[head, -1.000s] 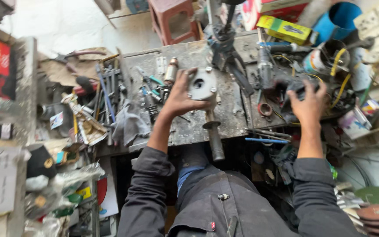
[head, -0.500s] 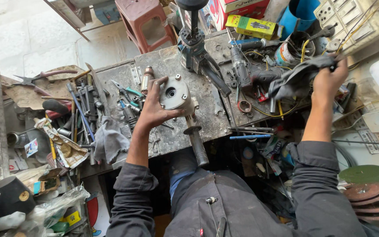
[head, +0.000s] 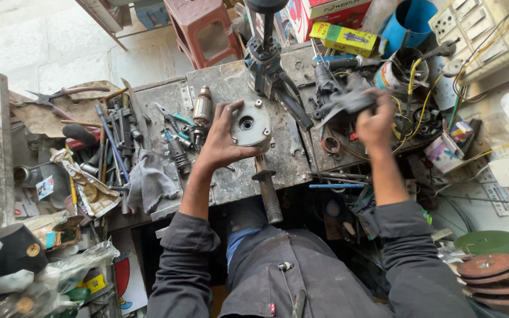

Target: The person works on a power drill at a cluttered workbench, holding and turning the tool body, removing its parts and setting pieces aside, then picking up a screwdriver and a hammer to work on a metal component on the bench.

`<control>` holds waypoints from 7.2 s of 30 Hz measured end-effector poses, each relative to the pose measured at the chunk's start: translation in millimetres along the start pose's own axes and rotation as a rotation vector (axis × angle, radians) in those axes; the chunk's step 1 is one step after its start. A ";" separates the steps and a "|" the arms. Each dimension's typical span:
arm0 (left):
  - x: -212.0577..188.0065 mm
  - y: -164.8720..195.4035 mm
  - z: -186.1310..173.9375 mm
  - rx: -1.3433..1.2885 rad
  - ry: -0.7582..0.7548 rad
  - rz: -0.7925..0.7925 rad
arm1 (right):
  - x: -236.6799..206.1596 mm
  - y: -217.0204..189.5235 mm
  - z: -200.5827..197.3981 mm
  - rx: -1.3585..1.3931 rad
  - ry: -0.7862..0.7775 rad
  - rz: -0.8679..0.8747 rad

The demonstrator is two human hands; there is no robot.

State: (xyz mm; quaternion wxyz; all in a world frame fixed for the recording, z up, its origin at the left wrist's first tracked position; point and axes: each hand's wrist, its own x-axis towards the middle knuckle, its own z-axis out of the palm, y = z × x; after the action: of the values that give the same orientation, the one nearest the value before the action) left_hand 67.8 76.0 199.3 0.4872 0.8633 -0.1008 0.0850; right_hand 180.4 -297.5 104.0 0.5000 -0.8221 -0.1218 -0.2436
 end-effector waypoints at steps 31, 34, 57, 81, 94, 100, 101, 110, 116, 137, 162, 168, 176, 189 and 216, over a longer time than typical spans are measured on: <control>-16.8 2.9 -7.9 0.062 0.019 0.023 | -16.7 53.4 -12.7 0.096 0.090 0.627; -17.6 3.8 -11.7 0.050 0.022 0.009 | -16.8 56.4 -12.2 0.107 0.091 0.541; -35.0 0.9 -25.6 0.012 0.030 0.037 | -27.0 45.4 1.4 -0.256 0.041 0.086; -26.2 -35.2 22.6 -0.339 0.202 0.099 | -31.5 -25.4 -15.1 0.495 -0.050 0.152; -0.2 -66.9 35.8 -0.259 0.234 0.110 | -68.1 -152.7 27.3 -0.041 -0.580 -0.603; -8.6 -65.6 36.1 -0.568 0.173 0.052 | -62.2 -168.7 39.4 -0.123 -0.619 -0.690; -8.7 -65.1 37.8 -0.631 0.167 0.054 | -62.0 -169.8 41.1 -0.137 -0.613 -0.709; -9.9 -78.9 45.5 -0.792 0.056 0.052 | -58.9 -179.7 47.4 -0.213 -0.606 -0.789; -8.9 -84.2 54.6 -0.833 0.010 0.056 | -69.2 -189.7 43.0 -0.122 -0.571 -0.973; -3.2 -65.5 52.8 -0.700 0.064 0.062 | -63.6 -182.0 29.4 -0.172 -0.460 -1.111; 6.5 -60.0 79.8 -0.648 0.207 -0.001 | -49.8 -203.7 35.2 -0.363 -0.506 -0.953; 8.6 -65.8 81.6 -0.616 0.215 -0.028 | -45.7 -191.3 39.2 -0.489 -0.570 -0.879; 9.4 -65.7 82.5 -0.594 0.216 -0.005 | -39.7 -183.6 40.9 -0.565 -0.626 -0.903; 2.2 -58.4 74.2 -0.572 0.201 -0.126 | -35.6 -173.5 37.8 -0.293 -0.353 -0.666; -54.1 -50.8 16.4 -0.670 -0.046 -0.091 | -131.1 -92.0 127.7 0.913 -0.410 0.598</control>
State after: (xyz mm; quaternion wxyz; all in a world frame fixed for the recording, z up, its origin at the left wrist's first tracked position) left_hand 29.5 92.5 135.7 0.7446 0.6606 -0.0954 0.0057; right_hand 63.5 -136.0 57.0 0.8169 -0.5525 -0.0716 0.1495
